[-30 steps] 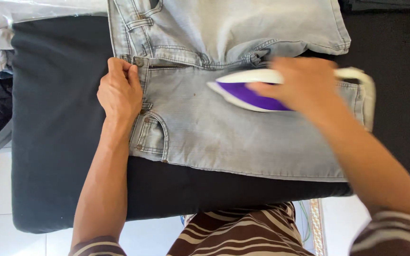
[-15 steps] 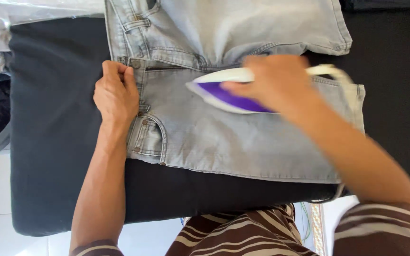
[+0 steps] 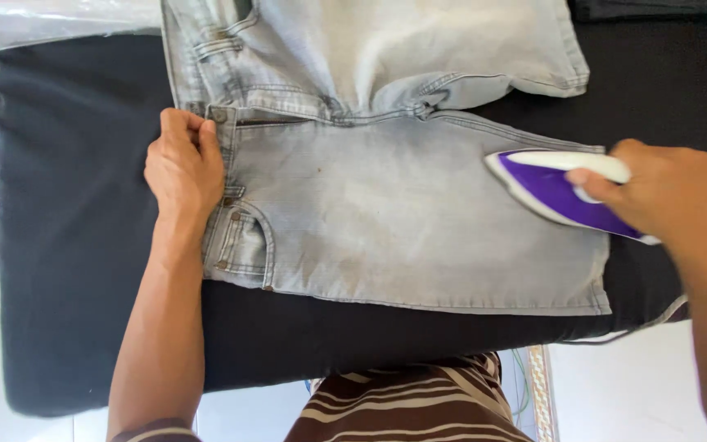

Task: Ironing a pair of denim shorts on an ironing board.

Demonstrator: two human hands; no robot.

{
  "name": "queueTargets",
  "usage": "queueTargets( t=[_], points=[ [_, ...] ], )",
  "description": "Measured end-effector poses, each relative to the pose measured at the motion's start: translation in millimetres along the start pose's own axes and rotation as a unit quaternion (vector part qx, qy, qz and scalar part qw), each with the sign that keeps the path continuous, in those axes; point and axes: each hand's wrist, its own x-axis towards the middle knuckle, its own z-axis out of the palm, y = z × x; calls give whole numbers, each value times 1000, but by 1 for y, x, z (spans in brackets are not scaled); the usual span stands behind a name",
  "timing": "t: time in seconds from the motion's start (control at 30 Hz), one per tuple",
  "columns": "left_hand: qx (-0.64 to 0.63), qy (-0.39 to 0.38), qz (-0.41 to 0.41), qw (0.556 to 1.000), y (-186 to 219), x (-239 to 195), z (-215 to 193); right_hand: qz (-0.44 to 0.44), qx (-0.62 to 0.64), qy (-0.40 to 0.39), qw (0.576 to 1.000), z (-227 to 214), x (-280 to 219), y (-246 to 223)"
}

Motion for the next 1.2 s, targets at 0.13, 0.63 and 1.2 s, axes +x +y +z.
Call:
queueTargets(
  t=[0.13, 0.63, 1.2],
  points=[
    [-19, 3, -3, 1000, -3, -1, -3, -144, 113, 89, 979, -58, 9, -79],
    [-63, 3, -22, 998, 1, 0, -6, -328, 235, 87, 911, -179, 35, -233],
    [-60, -13, -9, 998, 1, 0, -8, -11, 62, -35, 997, 47, -61, 19]
  ],
)
